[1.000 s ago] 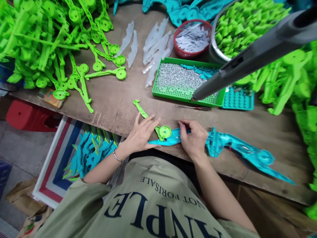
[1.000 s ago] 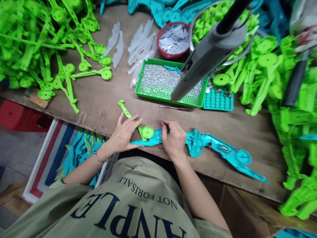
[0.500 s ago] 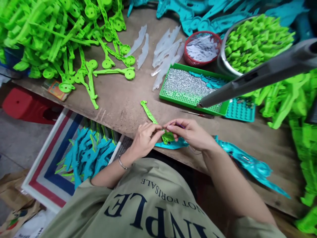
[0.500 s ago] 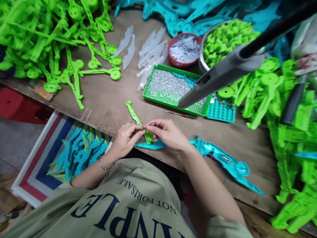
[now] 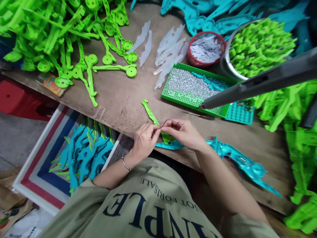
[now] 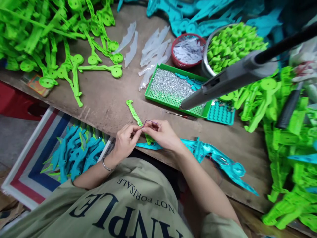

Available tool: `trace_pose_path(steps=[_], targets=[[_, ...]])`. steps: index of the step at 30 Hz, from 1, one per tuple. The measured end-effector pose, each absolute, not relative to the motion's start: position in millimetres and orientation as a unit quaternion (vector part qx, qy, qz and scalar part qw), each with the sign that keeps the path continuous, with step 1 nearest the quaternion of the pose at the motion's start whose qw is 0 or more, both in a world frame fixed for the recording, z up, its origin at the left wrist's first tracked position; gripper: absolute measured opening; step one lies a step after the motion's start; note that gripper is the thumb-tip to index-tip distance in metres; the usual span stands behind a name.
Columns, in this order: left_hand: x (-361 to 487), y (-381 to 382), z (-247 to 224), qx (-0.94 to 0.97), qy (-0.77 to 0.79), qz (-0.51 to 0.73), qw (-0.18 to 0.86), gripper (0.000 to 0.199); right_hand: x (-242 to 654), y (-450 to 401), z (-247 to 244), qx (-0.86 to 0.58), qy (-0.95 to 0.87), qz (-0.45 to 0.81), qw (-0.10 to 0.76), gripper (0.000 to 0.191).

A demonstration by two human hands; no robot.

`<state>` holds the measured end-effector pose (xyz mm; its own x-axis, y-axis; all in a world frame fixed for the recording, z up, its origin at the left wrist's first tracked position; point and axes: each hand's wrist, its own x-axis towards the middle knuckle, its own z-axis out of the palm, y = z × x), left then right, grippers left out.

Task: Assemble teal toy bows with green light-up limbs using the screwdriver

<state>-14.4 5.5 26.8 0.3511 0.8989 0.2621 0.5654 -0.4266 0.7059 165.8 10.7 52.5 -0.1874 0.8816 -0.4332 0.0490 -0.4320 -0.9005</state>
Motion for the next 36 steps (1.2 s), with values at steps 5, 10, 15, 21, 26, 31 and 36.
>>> trace_pose_path(steps=[5, 10, 15, 21, 26, 31, 36], targets=[[-21, 3, 31, 0.786, 0.450, 0.305, 0.294, 0.010, 169, 17, 47, -0.589, -0.488, 0.577, 0.284, 0.034], [-32, 6, 28, 0.673, 0.525, 0.300, 0.426, 0.031, 172, 21, 38, -0.622, -0.507, 0.533, 0.270, 0.030], [-31, 8, 14, 0.568, 0.533, 0.328, 0.534, 0.038, 163, 21, 32, -0.626, -0.526, 0.517, 0.251, 0.030], [-25, 9, 7, 0.524, 0.527, 0.352, 0.569, 0.040, 156, 23, 39, -0.662, -0.564, 0.446, 0.210, 0.024], [-22, 12, 6, 0.490, 0.529, 0.363, 0.590, 0.043, 152, 22, 42, -0.680, -0.582, 0.407, 0.181, 0.020], [-17, 16, 4, 0.441, 0.537, 0.372, 0.615, 0.046, 152, 20, 39, -0.677, -0.583, 0.404, 0.196, 0.019], [-11, 20, 8, 0.364, 0.518, 0.383, 0.673, 0.042, 157, 18, 40, -0.659, -0.576, 0.431, 0.220, 0.023]])
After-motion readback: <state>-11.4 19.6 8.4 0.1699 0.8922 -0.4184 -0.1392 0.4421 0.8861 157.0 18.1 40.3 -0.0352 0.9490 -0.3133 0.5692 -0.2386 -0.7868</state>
